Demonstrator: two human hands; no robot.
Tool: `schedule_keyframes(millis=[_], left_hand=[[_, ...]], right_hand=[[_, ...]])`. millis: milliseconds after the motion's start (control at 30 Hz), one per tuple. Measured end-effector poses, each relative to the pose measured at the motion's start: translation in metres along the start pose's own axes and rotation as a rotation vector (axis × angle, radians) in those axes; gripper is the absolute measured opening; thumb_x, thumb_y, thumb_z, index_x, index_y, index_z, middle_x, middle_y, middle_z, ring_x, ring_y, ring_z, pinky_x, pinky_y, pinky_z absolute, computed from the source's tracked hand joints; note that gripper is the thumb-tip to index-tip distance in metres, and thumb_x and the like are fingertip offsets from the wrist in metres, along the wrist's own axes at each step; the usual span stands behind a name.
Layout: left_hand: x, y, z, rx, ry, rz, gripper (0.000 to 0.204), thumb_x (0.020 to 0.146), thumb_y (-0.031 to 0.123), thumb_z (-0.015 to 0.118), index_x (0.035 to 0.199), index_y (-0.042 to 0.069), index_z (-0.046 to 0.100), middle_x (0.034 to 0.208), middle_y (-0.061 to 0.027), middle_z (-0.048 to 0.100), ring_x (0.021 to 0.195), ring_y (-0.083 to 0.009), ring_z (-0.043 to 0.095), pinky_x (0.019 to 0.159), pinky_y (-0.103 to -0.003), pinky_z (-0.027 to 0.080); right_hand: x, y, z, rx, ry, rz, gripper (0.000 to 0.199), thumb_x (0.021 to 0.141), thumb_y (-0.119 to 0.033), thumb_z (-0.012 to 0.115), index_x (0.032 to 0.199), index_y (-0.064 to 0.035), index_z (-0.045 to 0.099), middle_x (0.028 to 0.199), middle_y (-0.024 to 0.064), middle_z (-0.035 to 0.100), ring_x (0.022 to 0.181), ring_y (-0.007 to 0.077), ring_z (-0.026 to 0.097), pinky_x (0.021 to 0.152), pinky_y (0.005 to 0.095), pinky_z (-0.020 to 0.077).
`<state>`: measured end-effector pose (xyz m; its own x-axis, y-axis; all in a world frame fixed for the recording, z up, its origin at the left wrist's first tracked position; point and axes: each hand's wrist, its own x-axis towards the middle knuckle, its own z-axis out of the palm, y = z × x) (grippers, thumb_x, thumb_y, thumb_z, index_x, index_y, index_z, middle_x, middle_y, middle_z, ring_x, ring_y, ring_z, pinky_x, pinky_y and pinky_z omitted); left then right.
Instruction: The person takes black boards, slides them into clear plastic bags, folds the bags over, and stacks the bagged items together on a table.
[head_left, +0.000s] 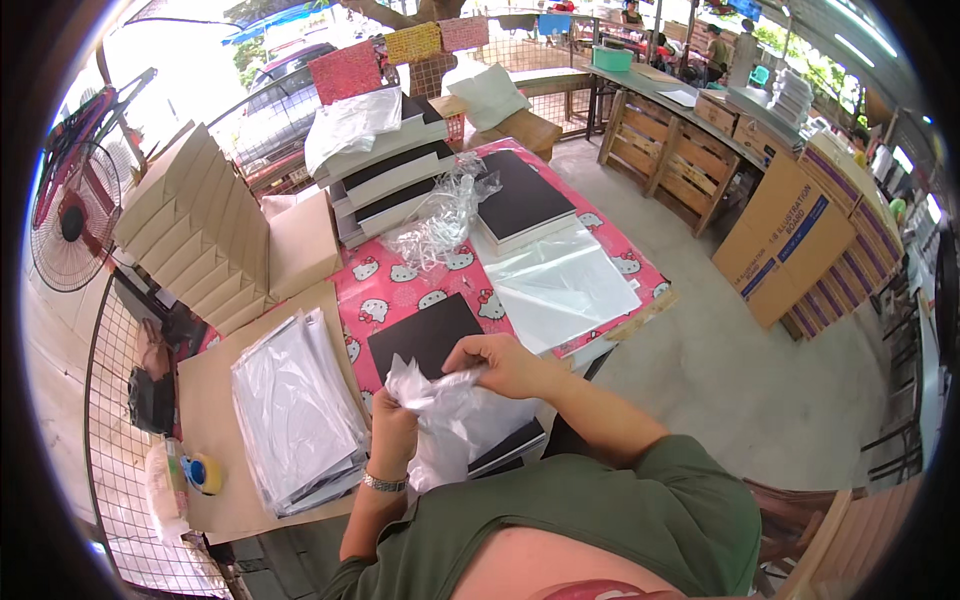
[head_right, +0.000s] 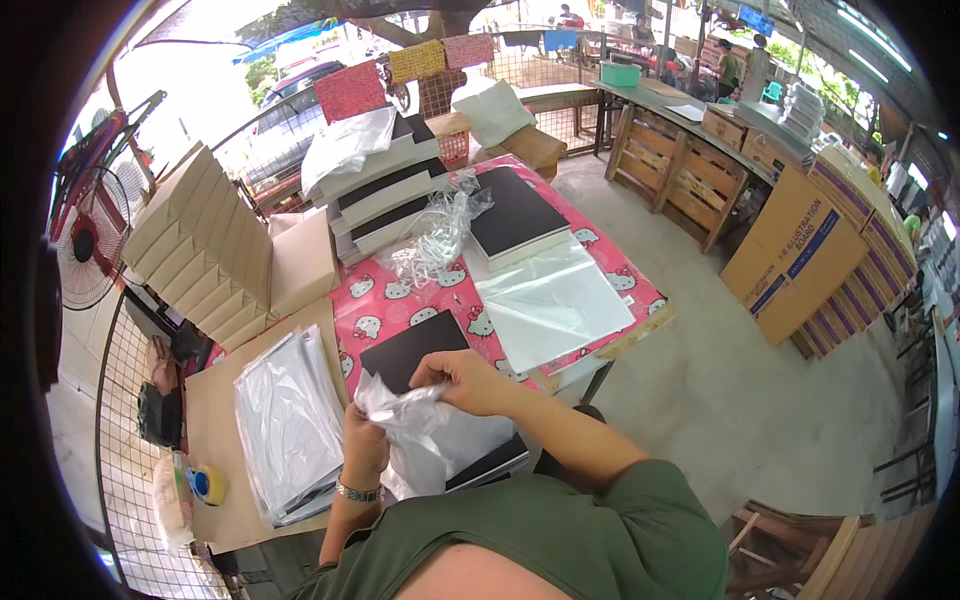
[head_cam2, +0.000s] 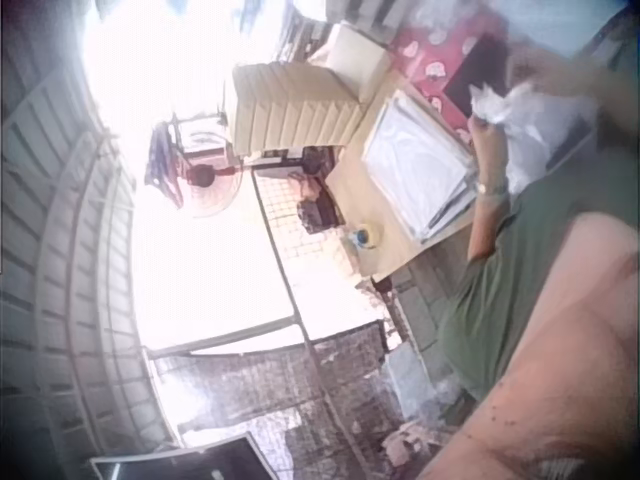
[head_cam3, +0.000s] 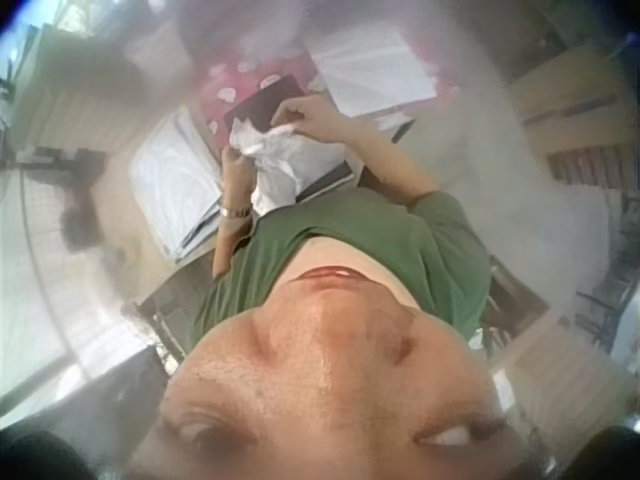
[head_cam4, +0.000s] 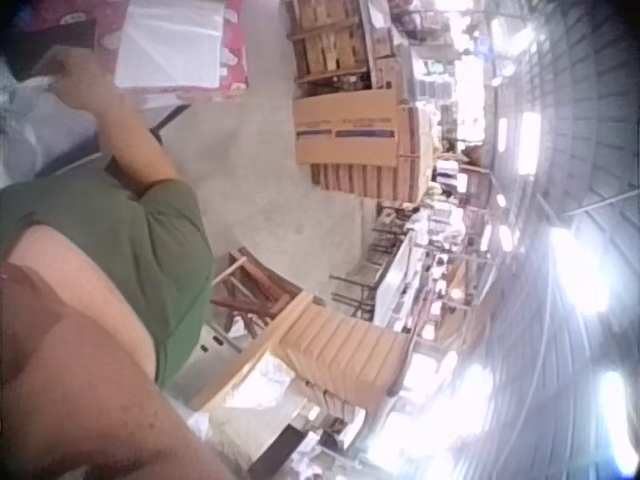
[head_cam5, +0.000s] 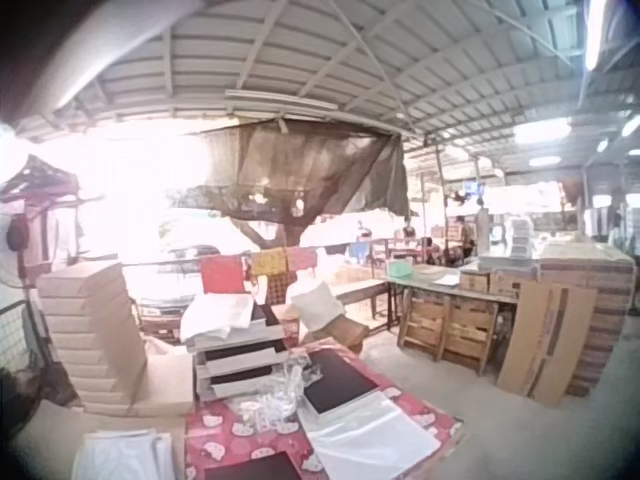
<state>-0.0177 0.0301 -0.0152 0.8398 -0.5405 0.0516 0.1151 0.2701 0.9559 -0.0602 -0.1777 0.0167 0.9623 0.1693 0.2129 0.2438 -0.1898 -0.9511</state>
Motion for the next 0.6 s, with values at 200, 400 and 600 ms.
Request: schedule_keyframes(millis=[200, 400, 600], left_hand=[[-0.001, -0.003, 0.015, -0.214, 0.122, 0.041, 0.013, 0.076, -0.005, 0.06, 0.088, -0.003, 0.062, 0.09, -0.0076, 0.066, 0.085, -0.0131, 0.061, 0.071, -0.026, 0.049], [0.004, -0.003, 0.027, -0.176, 0.264, 0.146, 0.015, 0.079, -0.004, 0.058, 0.093, 0.0, 0.06, 0.092, -0.0053, 0.063, 0.084, -0.0122, 0.06, 0.068, -0.025, 0.049], [0.002, -0.005, 0.01, -0.172, 0.229, 0.015, 0.02, 0.08, -0.001, 0.061, 0.099, 0.001, 0.058, 0.095, -0.0051, 0.062, 0.084, -0.0114, 0.058, 0.07, -0.025, 0.048]], right_hand=[[0.001, 0.01, 0.004, -0.198, 0.168, -0.033, 0.012, 0.076, -0.004, 0.065, 0.087, -0.0005, 0.062, 0.076, 0.0067, 0.063, 0.07, 0.0085, 0.057, 0.062, 0.0259, 0.0452], [0.0, -0.008, 0.021, -0.056, 0.285, -0.149, 0.008, 0.081, -0.004, 0.059, 0.089, -0.0009, 0.059, 0.073, 0.0087, 0.058, 0.064, 0.015, 0.057, 0.06, 0.0288, 0.0434], [0.004, -0.001, 0.013, -0.493, 0.322, -0.267, 0.008, 0.081, -0.006, 0.059, 0.087, -0.0005, 0.06, 0.075, 0.0109, 0.057, 0.066, 0.0201, 0.059, 0.06, 0.0307, 0.0449]])
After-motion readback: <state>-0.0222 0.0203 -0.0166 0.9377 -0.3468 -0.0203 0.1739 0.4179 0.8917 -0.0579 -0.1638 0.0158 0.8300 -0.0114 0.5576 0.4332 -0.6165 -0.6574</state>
